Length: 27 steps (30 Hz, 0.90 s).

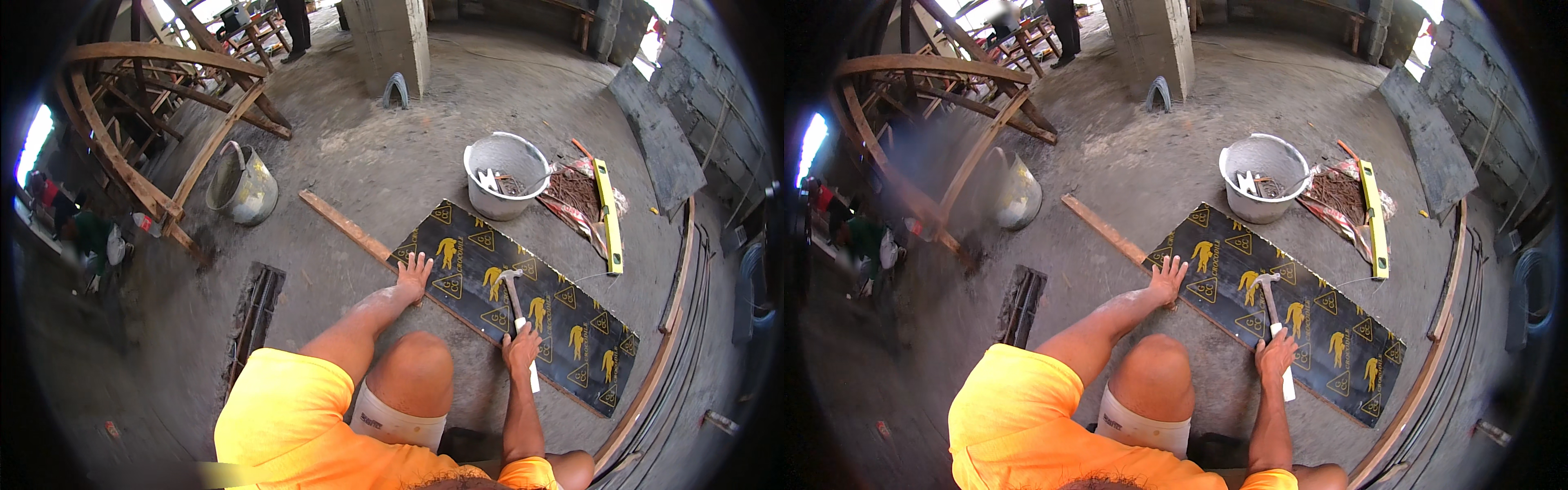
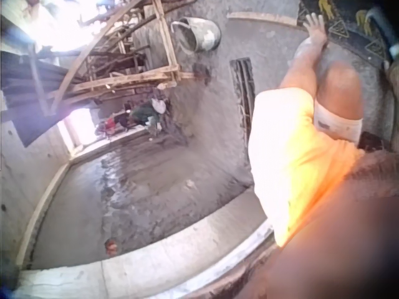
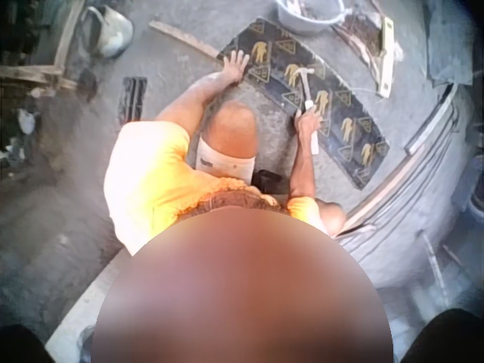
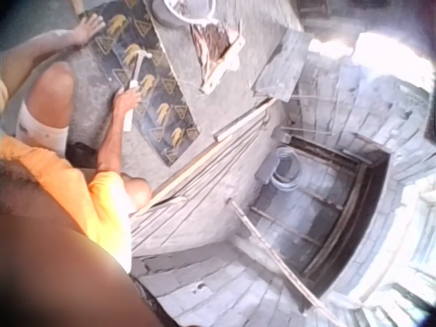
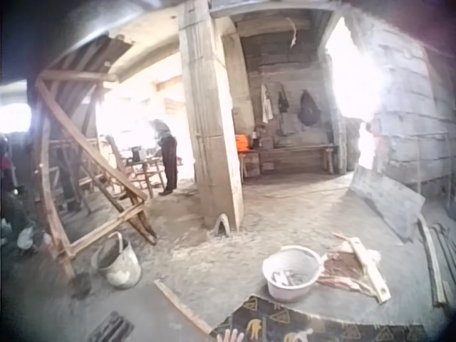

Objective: The person positions a black patterned tile on the floor, aligns it with a wooden plank, and uses a hammer to tap it into place. The person then retrieves a spirit level and a bucket of nails before continuing to secure the tile.

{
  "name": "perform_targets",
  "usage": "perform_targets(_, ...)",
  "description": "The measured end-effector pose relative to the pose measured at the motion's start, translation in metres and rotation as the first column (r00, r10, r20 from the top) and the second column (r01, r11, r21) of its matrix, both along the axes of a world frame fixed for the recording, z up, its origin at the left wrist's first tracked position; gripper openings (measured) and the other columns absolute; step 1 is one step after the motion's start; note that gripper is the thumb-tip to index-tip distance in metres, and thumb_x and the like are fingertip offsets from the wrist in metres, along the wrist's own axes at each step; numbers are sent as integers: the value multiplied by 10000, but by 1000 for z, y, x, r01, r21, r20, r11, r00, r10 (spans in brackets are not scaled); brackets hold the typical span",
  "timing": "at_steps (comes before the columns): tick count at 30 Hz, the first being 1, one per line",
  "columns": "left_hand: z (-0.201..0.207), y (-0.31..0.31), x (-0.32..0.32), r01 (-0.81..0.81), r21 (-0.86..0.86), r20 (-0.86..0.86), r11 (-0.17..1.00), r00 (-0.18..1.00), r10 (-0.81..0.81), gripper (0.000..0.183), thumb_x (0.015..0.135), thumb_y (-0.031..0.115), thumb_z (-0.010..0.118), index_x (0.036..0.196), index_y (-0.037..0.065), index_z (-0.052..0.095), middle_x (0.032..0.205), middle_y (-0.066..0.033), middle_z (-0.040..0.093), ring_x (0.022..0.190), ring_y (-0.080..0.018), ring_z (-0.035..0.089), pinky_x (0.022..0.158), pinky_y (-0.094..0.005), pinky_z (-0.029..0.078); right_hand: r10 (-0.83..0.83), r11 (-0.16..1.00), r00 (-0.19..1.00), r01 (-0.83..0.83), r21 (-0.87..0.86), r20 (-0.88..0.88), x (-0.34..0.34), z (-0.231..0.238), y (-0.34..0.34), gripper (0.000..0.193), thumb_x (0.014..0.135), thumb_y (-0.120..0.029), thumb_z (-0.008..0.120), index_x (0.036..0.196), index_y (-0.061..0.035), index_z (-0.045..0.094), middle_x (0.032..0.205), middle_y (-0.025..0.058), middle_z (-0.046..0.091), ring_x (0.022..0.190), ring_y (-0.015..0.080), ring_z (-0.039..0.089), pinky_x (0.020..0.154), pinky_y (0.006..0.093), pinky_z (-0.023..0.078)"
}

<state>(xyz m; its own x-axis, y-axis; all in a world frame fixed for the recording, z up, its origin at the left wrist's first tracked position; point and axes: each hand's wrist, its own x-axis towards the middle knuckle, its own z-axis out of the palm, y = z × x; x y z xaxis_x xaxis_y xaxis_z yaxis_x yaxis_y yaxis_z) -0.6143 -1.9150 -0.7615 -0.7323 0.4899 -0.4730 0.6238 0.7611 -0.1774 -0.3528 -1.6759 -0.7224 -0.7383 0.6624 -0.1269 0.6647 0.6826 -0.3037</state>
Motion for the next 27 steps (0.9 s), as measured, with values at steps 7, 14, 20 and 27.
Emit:
perform_targets(7, 13, -14, 20, -20, 356, -66, 934, 997, 46, 1031, 776, 186, 783, 1614, 106, 187, 1685, -191, 143, 1541, -456, 128, 1154, -664, 234, 78, 996, 997, -78, 42, 0, 3, -18, 13, 783, 830, -330, 776, 1449, 8, 435, 1247, 252, 569, 1153, 457, 533, 962, 549, 472)
perform_targets(14, -1, -49, 102, -70, 527, 93, 847, 995, 25, 1079, 817, 390, 804, 1607, 36, 159, 1668, -260, 93, 1544, -460, 98, 1229, -585, 194, 81, 991, 996, -85, -107, -41, -9, -4, 36, 501, 905, -327, 725, 1242, 36, 647, 1131, 276, 690, 1036, 453, 661, 920, 530, 497)
perform_targets(20, -16, -49, 128, -339, 612, 321, 715, 932, 168, 818, 977, 391, 629, 1597, 56, 213, 1665, -274, 53, 1523, -490, 152, 1235, -567, 201, 33, 993, 998, -39, -115, -46, -11, 4, 43, 487, 928, -345, 697, 1197, 60, 676, 1105, 283, 711, 1034, 453, 677, 892, 500, 512)
perform_targets(27, 74, -13, 89, -504, 725, 433, 469, 864, 258, 741, 987, 409, 574, 1555, 10, 315, 1620, -312, 221, 1487, -469, 274, 1207, -535, 269, -18, 963, 992, -16, -268, -125, -9, -10, 65, 512, 926, -346, 684, 1171, 103, 667, 1103, 332, 689, 1053, 472, 667, 920, 503, 505)
